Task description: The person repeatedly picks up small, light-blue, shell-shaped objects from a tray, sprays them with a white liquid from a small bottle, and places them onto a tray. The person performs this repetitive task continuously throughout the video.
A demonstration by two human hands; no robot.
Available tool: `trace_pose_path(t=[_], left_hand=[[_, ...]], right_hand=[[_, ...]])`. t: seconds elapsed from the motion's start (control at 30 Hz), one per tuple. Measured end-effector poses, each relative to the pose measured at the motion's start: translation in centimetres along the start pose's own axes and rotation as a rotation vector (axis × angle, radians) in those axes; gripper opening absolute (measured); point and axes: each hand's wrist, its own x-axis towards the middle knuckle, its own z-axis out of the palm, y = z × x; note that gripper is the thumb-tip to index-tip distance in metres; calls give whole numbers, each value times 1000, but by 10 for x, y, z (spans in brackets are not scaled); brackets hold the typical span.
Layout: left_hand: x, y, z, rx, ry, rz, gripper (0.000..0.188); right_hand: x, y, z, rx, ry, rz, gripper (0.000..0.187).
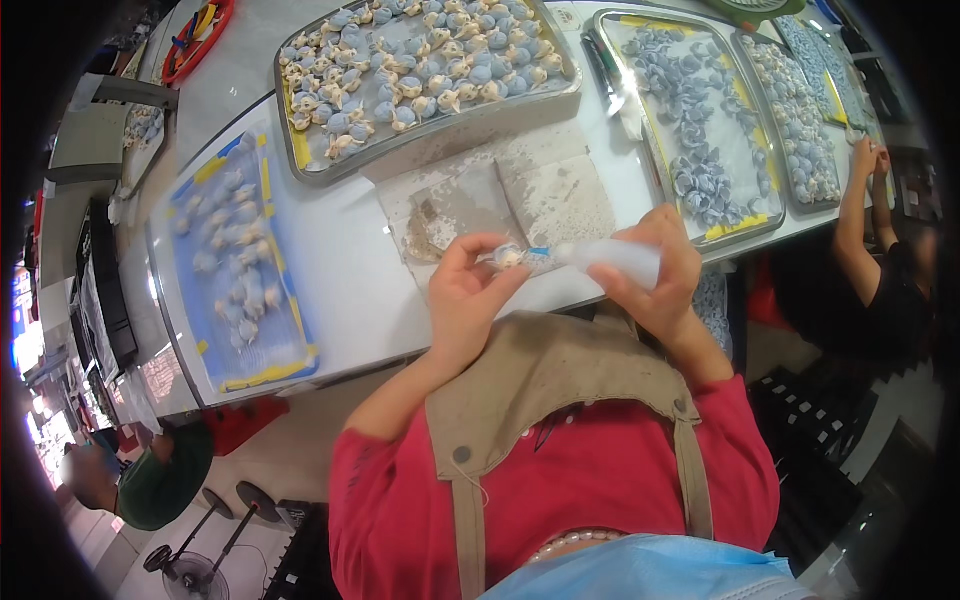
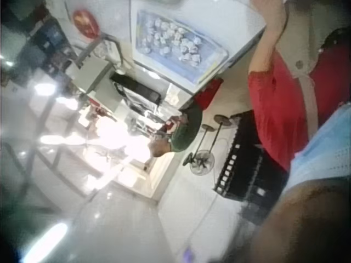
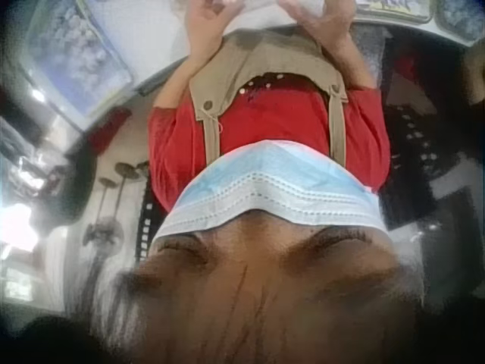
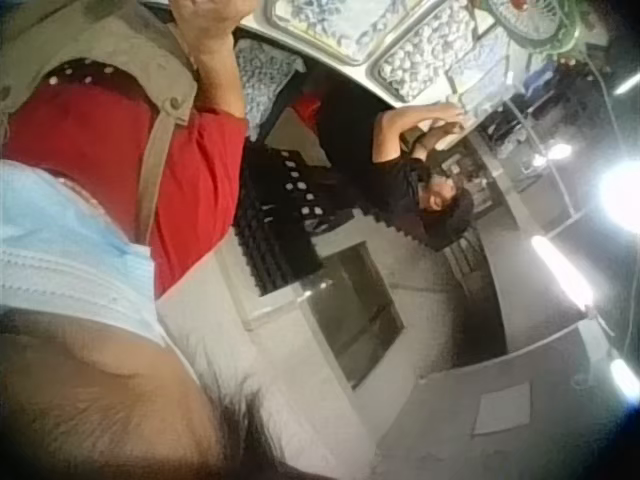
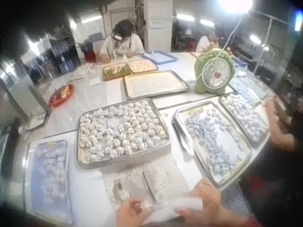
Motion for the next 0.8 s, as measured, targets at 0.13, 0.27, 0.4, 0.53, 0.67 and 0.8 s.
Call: trace_pose_path(t=[0.13,0.27,0.4,0.53,0.67,0.8], left_hand=[[0,-2,3,-23,-3,8,33],[-1,-4,2,-30,-5,19,34],[-1,-1,0,-45,1,1,33],[-1,1,-2,-128,26,-38,32],[0,0,-6,-186,24,-85,32],[-1,5,-10,-351,-152,-130,35]], right_hand=[[1,0,-1,-19,-15,-14,31],[1,2,0,-33,-17,-27,31],[0,3,2,1,-10,-2,29],[-6,8,6,149,29,167,24],[-7,20,20,320,145,471,18],[-4,48,48,160,95,492,17]])
